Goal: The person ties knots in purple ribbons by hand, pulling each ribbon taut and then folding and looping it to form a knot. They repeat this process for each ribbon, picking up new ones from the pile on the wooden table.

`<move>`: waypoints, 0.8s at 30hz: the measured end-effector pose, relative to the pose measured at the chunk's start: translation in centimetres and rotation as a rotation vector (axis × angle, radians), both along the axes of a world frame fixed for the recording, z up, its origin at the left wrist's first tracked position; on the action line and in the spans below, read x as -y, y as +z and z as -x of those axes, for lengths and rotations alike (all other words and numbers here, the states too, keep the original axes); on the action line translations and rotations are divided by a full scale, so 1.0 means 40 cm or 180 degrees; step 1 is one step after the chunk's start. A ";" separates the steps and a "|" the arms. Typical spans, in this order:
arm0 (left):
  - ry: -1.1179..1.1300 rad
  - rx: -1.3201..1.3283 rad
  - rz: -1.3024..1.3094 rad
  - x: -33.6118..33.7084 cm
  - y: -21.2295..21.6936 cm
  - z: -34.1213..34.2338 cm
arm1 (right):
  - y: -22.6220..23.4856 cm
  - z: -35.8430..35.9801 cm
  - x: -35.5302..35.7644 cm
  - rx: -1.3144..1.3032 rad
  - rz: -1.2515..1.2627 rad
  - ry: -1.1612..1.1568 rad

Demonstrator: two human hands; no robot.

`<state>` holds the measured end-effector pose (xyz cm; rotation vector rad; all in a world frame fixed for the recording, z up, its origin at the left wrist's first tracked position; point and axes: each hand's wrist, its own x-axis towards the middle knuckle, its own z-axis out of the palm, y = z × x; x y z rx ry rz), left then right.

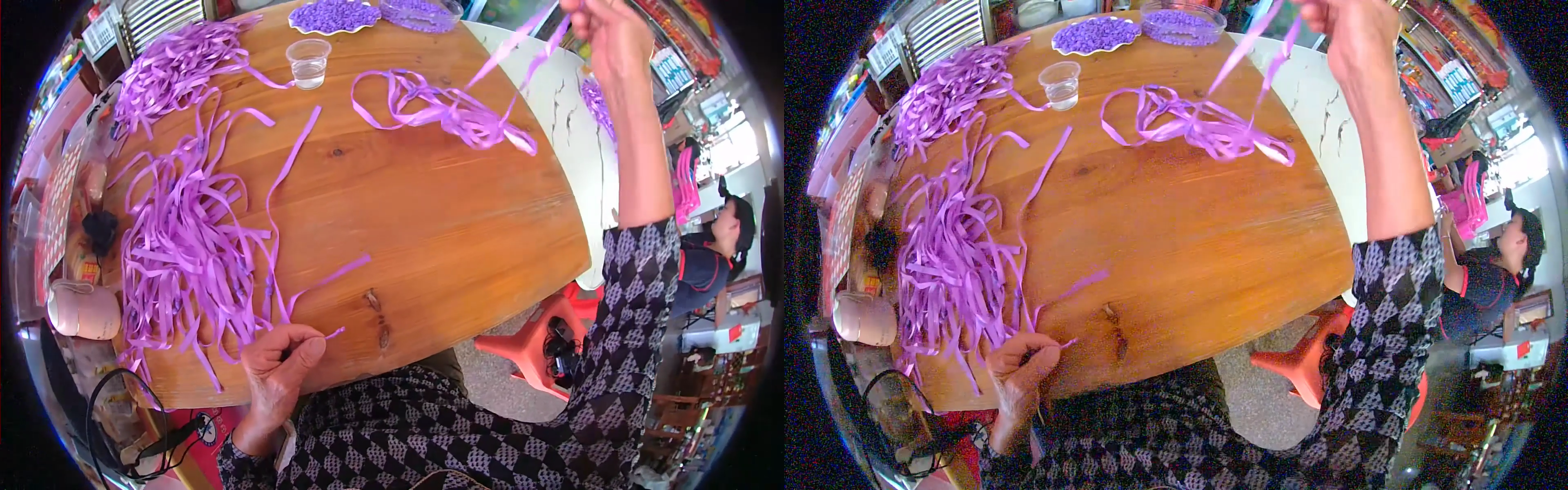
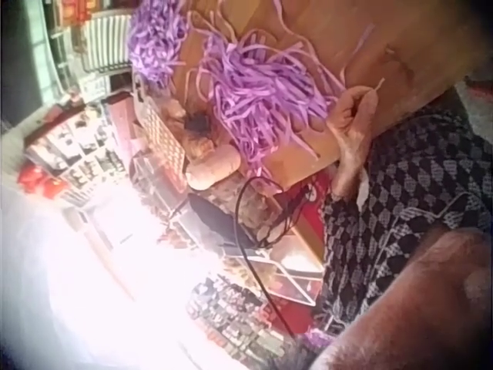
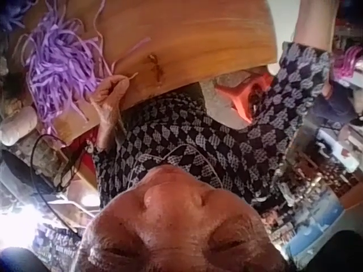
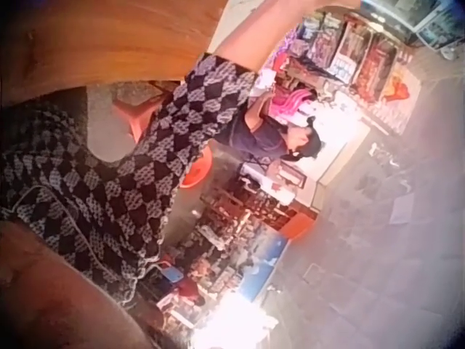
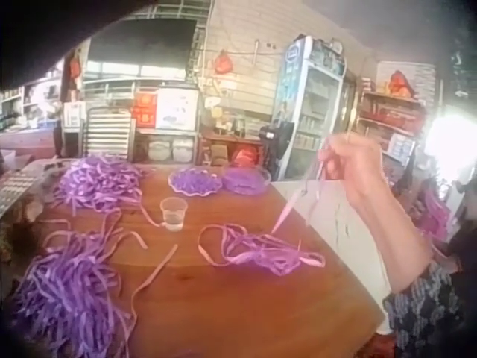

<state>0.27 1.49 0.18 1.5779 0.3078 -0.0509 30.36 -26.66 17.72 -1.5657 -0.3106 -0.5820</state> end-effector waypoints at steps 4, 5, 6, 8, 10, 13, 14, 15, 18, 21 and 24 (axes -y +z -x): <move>-0.0021 0.0129 0.0018 0.018 0.006 -0.006 | 0.112 -0.032 0.021 0.0507 -0.0115 -0.0120; -0.0015 0.0133 0.0011 0.018 0.007 -0.005 | 0.123 -0.039 0.013 0.0549 -0.0110 -0.0149; 0.0005 0.0113 -0.0011 0.018 0.009 -0.005 | 0.131 -0.046 0.007 0.0593 -0.0101 -0.0182; 0.0028 0.0100 -0.0029 0.017 0.009 -0.004 | 0.119 -0.065 -0.007 0.0553 0.0089 -0.0294; 0.0021 0.0142 -0.0041 0.019 0.007 -0.004 | 0.105 -0.083 -0.001 0.0525 0.0293 -0.0432; 0.0060 0.0057 0.0020 0.018 -0.002 0.001 | 0.055 -0.125 0.007 0.0221 0.0378 -0.0432; 0.0070 0.0055 0.0009 0.015 -0.006 0.002 | 0.037 -0.140 0.009 0.0215 0.0366 -0.0360; 0.0049 0.0087 -0.0013 0.012 -0.006 0.004 | 0.025 -0.149 0.013 0.0207 0.0376 -0.0294; 0.0029 0.0085 0.0022 0.010 -0.007 0.007 | -0.027 -0.142 0.034 -0.0098 0.1088 -0.0062; 0.0100 0.0004 0.0066 -0.001 -0.005 0.012 | -0.126 -0.122 0.007 -0.0698 0.2033 0.0231; 0.0130 -0.0129 0.0130 0.023 0.018 -0.003 | -0.205 -0.102 0.049 -0.0789 0.3128 0.0357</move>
